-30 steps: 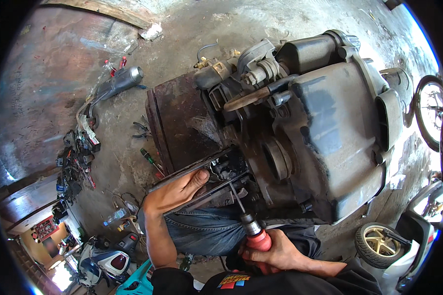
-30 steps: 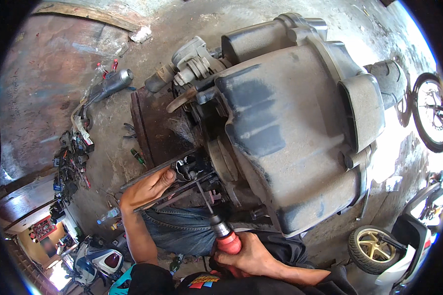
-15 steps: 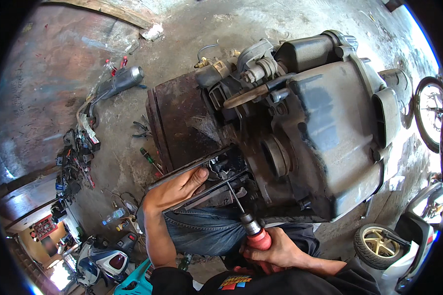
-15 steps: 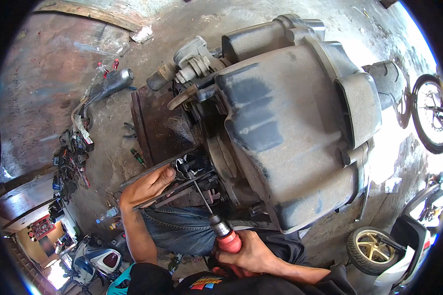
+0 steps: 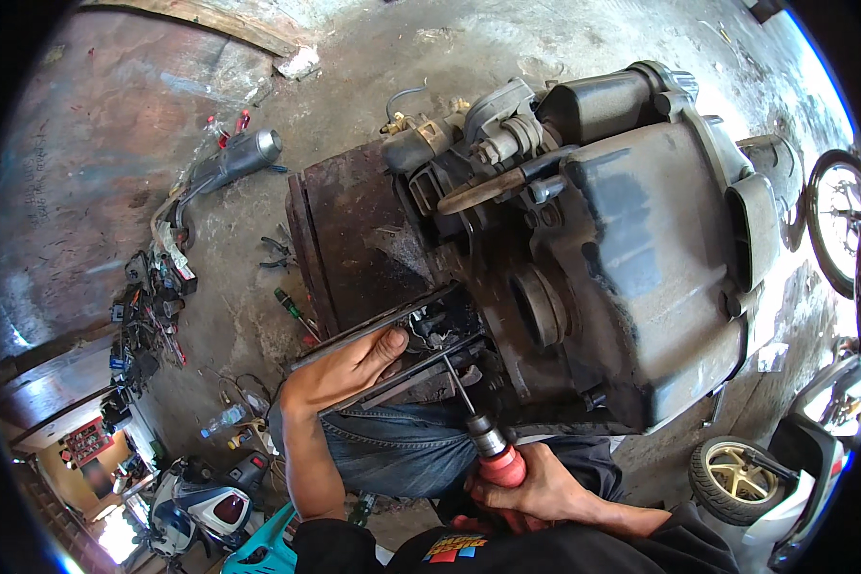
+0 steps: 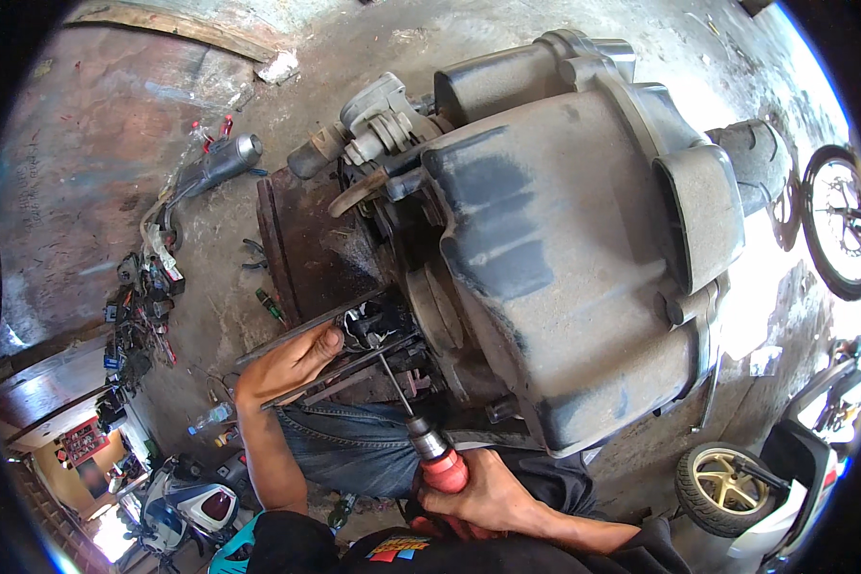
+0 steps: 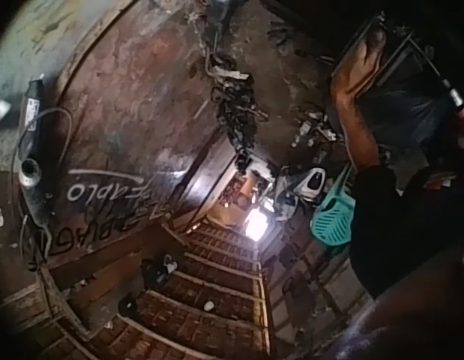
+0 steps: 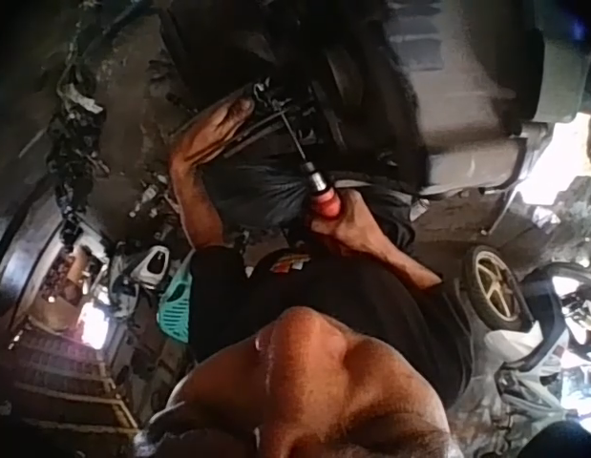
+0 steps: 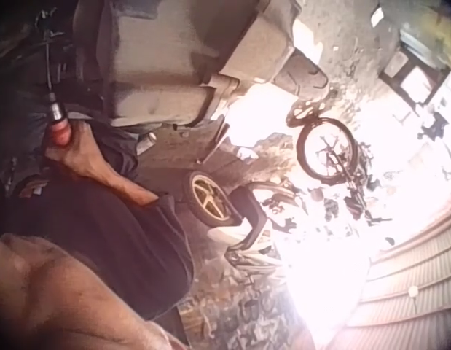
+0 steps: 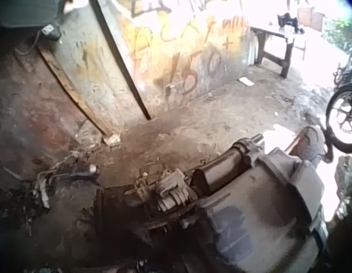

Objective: Repairing a motorcycle engine block using tools.

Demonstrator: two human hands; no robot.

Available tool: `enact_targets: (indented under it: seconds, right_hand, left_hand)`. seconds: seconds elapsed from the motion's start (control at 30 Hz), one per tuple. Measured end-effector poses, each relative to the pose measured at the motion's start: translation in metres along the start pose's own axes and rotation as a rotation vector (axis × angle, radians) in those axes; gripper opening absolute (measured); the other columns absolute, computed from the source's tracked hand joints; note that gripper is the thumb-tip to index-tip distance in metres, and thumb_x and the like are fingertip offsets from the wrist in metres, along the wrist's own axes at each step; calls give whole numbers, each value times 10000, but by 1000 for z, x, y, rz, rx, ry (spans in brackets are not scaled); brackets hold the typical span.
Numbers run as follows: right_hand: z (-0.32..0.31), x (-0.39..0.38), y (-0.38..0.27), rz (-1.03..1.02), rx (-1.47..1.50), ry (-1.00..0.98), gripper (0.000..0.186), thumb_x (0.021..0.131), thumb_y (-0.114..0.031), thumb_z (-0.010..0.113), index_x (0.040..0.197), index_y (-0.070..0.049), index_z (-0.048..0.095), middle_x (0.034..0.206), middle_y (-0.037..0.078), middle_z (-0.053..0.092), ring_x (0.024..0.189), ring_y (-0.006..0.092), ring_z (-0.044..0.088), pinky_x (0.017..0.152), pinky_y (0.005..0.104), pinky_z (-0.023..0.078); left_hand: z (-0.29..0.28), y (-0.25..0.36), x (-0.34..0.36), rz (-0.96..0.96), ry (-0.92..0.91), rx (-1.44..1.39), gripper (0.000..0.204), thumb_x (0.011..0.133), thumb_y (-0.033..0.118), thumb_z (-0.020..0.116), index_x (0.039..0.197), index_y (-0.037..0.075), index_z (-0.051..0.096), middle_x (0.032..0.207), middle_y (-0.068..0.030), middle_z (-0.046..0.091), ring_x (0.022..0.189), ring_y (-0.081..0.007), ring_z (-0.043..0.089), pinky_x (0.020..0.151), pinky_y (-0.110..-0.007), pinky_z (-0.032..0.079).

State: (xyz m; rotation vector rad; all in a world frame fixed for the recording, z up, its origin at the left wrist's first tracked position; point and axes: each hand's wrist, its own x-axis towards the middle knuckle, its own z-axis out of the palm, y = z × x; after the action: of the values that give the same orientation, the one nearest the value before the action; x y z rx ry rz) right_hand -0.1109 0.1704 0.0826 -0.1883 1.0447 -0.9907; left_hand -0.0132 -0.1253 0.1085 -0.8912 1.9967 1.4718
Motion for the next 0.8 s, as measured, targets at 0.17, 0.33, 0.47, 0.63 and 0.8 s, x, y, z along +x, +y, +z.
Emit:
enact_targets:
  seconds: [0.17,0.33,0.47,0.63,0.8]
  right_hand:
    - [-1,2,6,-9,66,-37,188,844,-148,766,882,-28,626,607,31,604,428,116,558,399,284,445]
    - [-1,7,13,-121,60,-35,199,833,-133,778,910,-26,630,640,31,620,467,121,578,446,291,471]
    - [-6,5,9,53,27,-68,209,818,-109,778,945,-15,641,744,44,658,638,130,626,619,312,530]
    - [-8,4,6,-50,41,-85,242,814,-81,779,988,6,635,892,63,692,829,141,646,794,325,545]
    - [-6,6,12,-61,37,-57,288,780,-143,808,963,9,646,849,62,676,794,139,616,771,339,529]
  left_hand:
    - [-4,2,0,-37,-22,52,533,1058,523,385,1160,23,539,847,-66,553,762,-157,551,701,-328,474]
    - [-6,8,-2,-128,-41,162,582,1059,536,364,1250,20,552,968,-132,644,852,-219,604,784,-360,496]
    - [-5,8,-1,-119,-33,147,579,1058,537,372,1241,18,555,960,-131,637,849,-218,603,783,-366,497]
    - [-1,1,0,8,-2,14,498,1059,501,409,1087,20,538,781,5,452,707,-93,455,655,-293,453]
    - [0,-2,0,59,22,40,518,1057,515,394,1085,16,531,790,1,445,718,-93,439,665,-291,451]
